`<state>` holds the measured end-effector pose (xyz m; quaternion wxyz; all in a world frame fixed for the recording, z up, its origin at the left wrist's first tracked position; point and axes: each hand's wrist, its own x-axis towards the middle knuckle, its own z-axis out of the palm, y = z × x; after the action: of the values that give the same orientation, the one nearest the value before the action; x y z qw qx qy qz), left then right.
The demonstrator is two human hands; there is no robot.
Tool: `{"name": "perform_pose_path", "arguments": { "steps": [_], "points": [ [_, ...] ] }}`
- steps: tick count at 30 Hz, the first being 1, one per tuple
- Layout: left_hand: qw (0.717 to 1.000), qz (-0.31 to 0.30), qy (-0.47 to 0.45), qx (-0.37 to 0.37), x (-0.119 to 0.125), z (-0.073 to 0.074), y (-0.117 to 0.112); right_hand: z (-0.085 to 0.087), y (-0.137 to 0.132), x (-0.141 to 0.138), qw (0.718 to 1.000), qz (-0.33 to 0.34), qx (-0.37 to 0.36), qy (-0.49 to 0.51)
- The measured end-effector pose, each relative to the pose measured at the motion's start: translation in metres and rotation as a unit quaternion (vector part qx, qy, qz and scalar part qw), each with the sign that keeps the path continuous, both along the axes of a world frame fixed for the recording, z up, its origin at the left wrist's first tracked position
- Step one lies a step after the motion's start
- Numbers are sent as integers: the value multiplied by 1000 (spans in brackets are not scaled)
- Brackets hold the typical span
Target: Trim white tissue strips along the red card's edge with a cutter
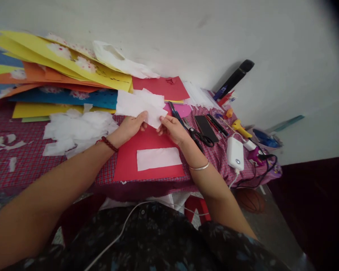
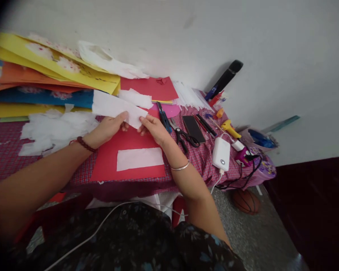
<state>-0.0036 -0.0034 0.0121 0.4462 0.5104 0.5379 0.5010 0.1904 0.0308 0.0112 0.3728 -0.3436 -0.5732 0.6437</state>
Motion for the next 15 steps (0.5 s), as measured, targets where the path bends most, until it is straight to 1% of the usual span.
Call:
{"name": "perform_pose_path", "arguments": {
  "steps": [4, 6, 8, 12, 15],
  "points": [
    [999, 7, 52, 14, 1, 8, -5, -3, -1, 1, 998, 30, -16, -50],
    [996, 5, 84, 20, 3, 9, -7, -4, -1, 1, 996, 38, -11, -75],
    [994, -2, 103, 28, 5, 7, -8, -5, -2, 1, 996, 37, -5, -84],
    [994, -12, 68, 79, 8, -2, -5, -5, -3, 1, 997, 37, 0, -74],
    [993, -17, 42, 111, 8, -6, -2, -4, -3, 4, 996, 52, 0, -73]
  ]
}}
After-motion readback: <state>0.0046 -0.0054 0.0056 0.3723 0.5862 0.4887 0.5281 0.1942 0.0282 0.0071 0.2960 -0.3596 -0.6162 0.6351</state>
